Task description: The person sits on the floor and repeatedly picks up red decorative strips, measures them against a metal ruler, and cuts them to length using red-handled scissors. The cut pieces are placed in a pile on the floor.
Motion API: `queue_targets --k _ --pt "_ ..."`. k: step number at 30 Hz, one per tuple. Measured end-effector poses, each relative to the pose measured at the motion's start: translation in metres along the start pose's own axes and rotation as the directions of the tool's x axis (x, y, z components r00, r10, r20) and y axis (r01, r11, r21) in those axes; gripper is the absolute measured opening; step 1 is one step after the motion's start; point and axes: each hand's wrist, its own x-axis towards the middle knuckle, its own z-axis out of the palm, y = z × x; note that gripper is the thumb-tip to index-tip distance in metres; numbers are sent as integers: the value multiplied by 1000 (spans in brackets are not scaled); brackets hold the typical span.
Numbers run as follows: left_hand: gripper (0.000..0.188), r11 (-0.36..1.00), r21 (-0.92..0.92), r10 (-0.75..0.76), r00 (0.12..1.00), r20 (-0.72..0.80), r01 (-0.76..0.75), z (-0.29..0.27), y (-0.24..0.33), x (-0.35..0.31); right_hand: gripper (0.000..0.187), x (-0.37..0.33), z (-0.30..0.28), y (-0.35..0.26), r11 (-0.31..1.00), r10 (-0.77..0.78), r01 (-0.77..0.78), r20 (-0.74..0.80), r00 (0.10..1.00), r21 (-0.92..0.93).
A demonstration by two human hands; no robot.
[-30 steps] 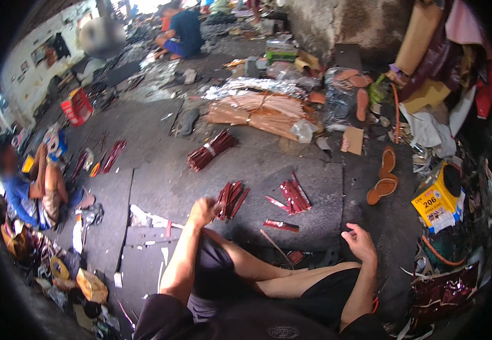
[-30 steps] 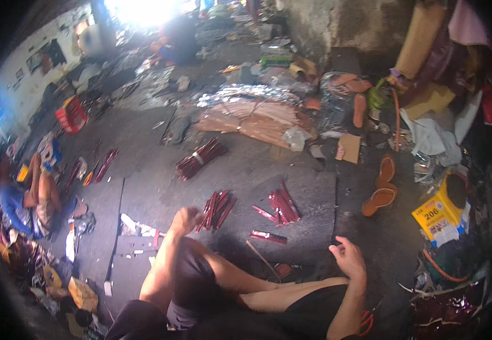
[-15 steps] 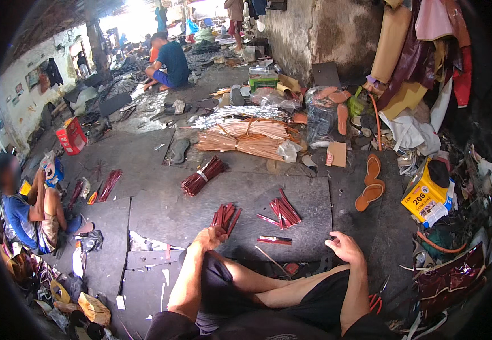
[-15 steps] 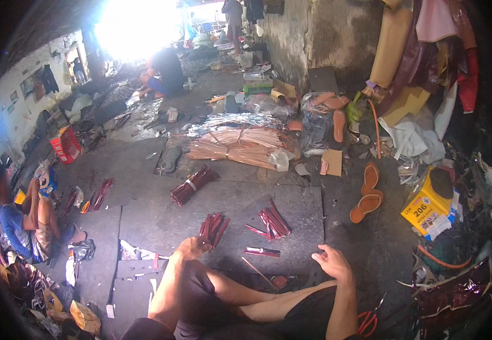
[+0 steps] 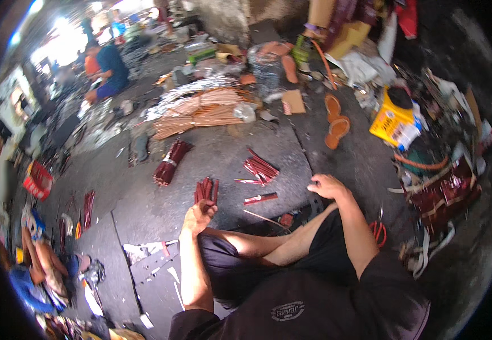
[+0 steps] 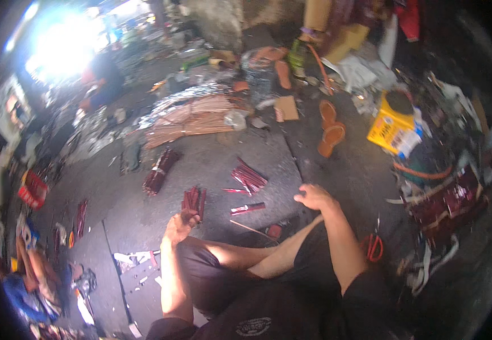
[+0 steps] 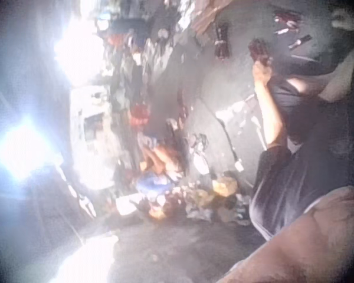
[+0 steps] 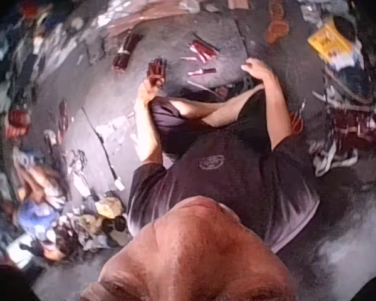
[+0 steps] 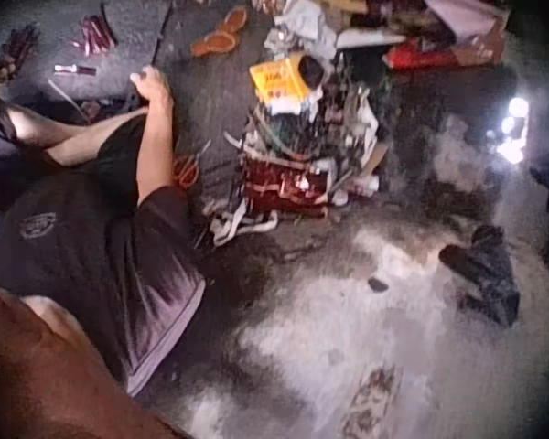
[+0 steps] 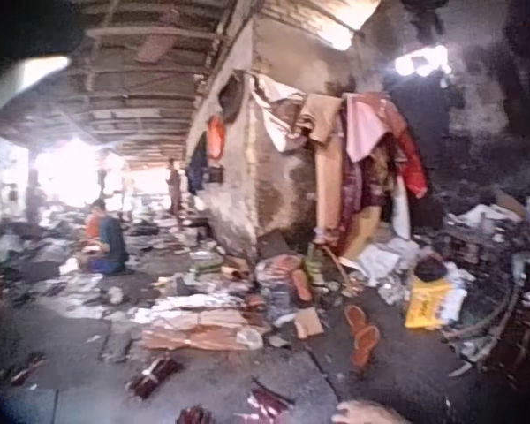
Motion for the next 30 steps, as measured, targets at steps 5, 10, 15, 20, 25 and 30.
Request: queue_targets --k 5,10,15,20,25,30 --pt "29 995 -85 53 998 -25 -55 -7 14 -12 57 -20 -16 -32 997 36 -34 -20 999 73" --pt "30 990 -47 134 991 -12 -135 -7 22 -14 56 -54 -50 -45 973 83 -79 -9 996 219" --pt "31 993 35 112 993 34 -113 -9 0 -13 44 -117 -91 -7 612 239 123 -331 913 781" --pt "26 982 62 170 980 104 -177 4 10 -14 39 -152 33 127 320 115 74 -116 987 944" --pt "31 893 243 275 887 372 -379 58 44 -26 41 -216 55 36 -46 269 -51 61 961 998" --pt "62 777 523 56 865 498 -351 156 75 -20 42 -239 43 -2 -169 316 -97 147 937 981"
